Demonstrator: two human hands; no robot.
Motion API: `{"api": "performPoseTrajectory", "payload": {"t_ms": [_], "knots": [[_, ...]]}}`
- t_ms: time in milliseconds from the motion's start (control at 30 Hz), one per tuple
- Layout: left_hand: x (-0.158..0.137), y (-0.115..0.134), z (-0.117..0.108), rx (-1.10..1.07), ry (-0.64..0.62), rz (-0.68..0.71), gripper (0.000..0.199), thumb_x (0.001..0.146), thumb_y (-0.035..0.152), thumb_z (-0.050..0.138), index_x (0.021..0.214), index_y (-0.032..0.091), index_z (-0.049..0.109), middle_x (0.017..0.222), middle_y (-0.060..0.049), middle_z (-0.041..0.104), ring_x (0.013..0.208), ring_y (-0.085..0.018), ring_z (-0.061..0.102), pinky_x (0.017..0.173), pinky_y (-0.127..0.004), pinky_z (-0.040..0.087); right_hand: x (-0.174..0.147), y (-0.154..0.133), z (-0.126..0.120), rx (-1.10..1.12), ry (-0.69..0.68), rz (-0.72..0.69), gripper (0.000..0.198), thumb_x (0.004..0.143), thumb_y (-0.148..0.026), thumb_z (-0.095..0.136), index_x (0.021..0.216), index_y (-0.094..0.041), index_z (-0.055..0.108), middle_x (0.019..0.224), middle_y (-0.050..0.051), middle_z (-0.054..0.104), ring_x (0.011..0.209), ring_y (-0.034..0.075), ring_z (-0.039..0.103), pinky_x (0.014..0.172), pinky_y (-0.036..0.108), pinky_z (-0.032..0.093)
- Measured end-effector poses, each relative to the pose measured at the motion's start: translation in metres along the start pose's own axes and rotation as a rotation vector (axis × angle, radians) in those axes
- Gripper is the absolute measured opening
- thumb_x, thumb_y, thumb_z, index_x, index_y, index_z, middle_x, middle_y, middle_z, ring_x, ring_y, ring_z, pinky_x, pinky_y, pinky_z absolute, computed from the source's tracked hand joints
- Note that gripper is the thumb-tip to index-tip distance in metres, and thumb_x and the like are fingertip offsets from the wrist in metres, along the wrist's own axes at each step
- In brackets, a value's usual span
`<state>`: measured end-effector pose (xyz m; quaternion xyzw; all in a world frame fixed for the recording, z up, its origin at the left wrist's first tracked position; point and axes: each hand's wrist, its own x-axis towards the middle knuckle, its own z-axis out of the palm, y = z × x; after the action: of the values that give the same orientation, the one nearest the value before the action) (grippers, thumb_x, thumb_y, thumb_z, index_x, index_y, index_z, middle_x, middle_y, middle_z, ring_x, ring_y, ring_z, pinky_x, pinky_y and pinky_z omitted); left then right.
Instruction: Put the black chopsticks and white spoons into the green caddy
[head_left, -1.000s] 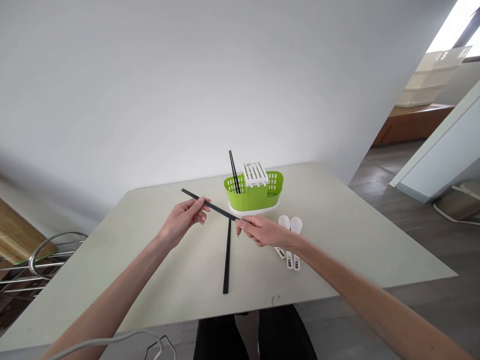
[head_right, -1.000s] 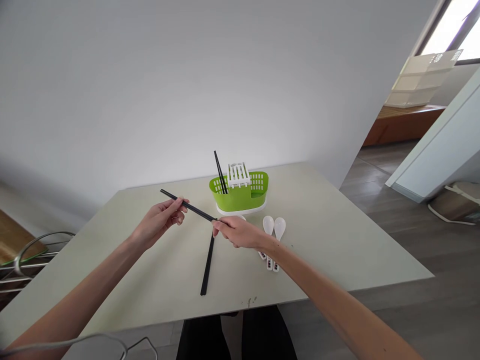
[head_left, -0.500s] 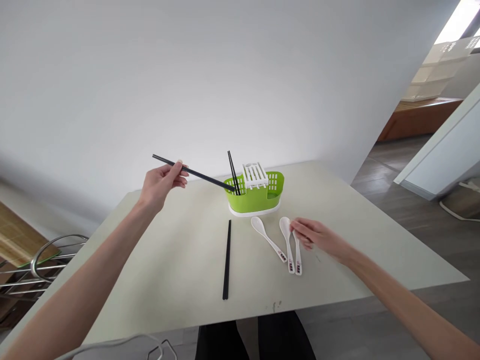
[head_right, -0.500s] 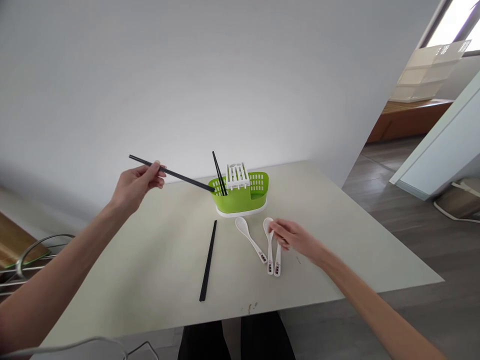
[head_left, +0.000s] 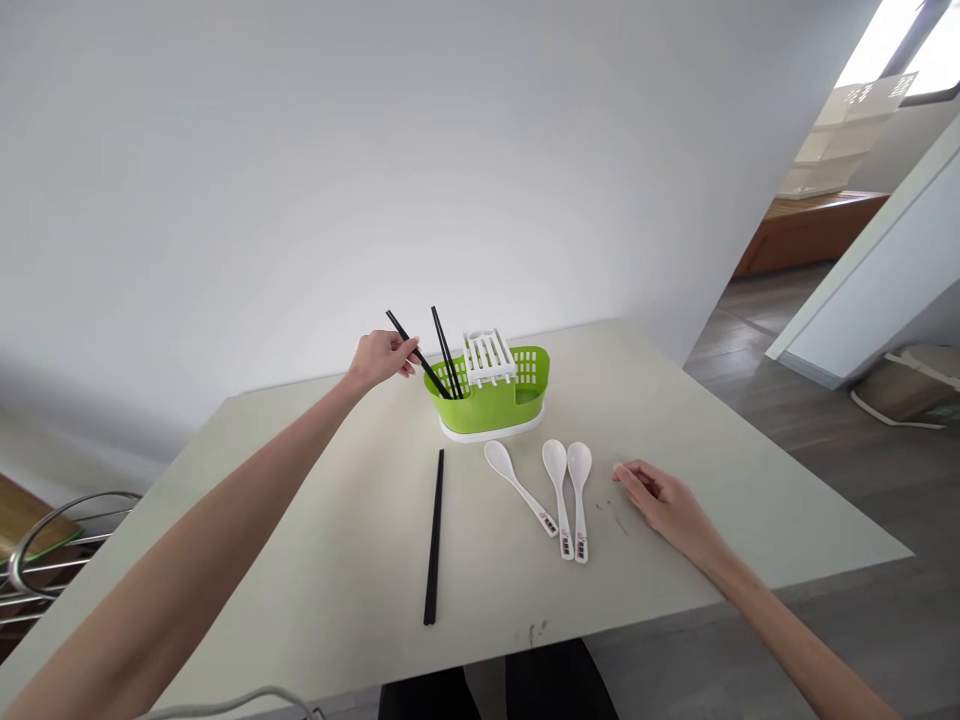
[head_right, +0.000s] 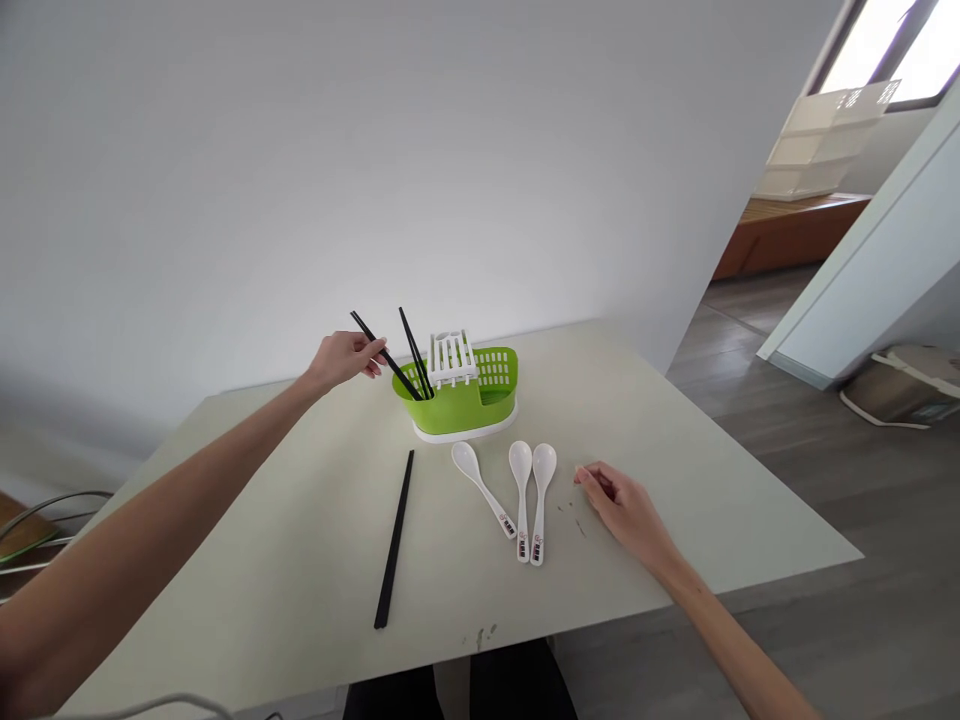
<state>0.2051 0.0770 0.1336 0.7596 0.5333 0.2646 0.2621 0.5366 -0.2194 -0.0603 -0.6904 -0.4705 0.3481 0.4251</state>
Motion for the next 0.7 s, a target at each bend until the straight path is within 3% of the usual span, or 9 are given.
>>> {"api": "performPoseTrajectory", "payload": {"t_ms": [167,433,567,633,700], "knots": [[0.013,-0.003,0.015,0.034,-0.113,-0.020,0.036,0.083,0.042,0.080,0.060,0.019,0.065,0.071,-0.004,0.079,0.053,-0.018,0.072,0.071,-0.034,0.059,0.000,0.000,0.000,0.021,-0.001,0.008,0.051,0.097,-0.072,0.049,0.089,-0.023,0.063,0.060,-0.006,0.039,0.052,0.015,0.038,0.053,0.030,0.032],[0.017,-0.007,0.023,0.034,-0.115,0.044,0.038,0.081,0.054,0.079,0.071,0.020,0.066,0.077,-0.005,0.079,0.055,-0.018,0.071,0.069,-0.033,0.056,0.000,0.000,0.002,0.049,0.008,0.006,0.049,0.097,-0.070,0.051,0.087,-0.023,0.062,0.062,-0.006,0.039,0.053,0.014,0.036,0.052,0.028,0.031],[-0.006,-0.018,0.021,-0.036,0.056,0.046,0.042,0.089,0.060,0.068,0.098,0.020,0.064,0.082,-0.004,0.077,0.054,-0.015,0.066,0.061,-0.030,0.053,0.000,0.001,0.002,0.053,0.018,0.005,0.049,0.096,-0.071,0.051,0.086,-0.024,0.062,0.062,-0.006,0.039,0.053,0.014,0.037,0.052,0.028,0.031],[-0.030,-0.032,0.024,0.003,0.154,0.028,0.041,0.097,0.061,0.054,0.098,0.021,0.060,0.077,-0.003,0.073,0.055,-0.016,0.065,0.063,-0.029,0.051,0.000,0.004,0.002,0.035,0.027,0.002,0.049,0.096,-0.070,0.051,0.088,-0.024,0.063,0.061,-0.006,0.040,0.053,0.015,0.037,0.053,0.028,0.031],[-0.062,-0.049,0.031,0.155,0.120,-0.010,0.039,0.101,0.057,0.046,0.092,0.022,0.058,0.075,-0.003,0.072,0.063,-0.019,0.067,0.066,-0.031,0.050,0.001,0.008,0.002,0.018,0.028,-0.004,0.050,0.097,-0.070,0.050,0.089,-0.023,0.064,0.061,-0.006,0.040,0.053,0.015,0.037,0.053,0.028,0.031]]}}
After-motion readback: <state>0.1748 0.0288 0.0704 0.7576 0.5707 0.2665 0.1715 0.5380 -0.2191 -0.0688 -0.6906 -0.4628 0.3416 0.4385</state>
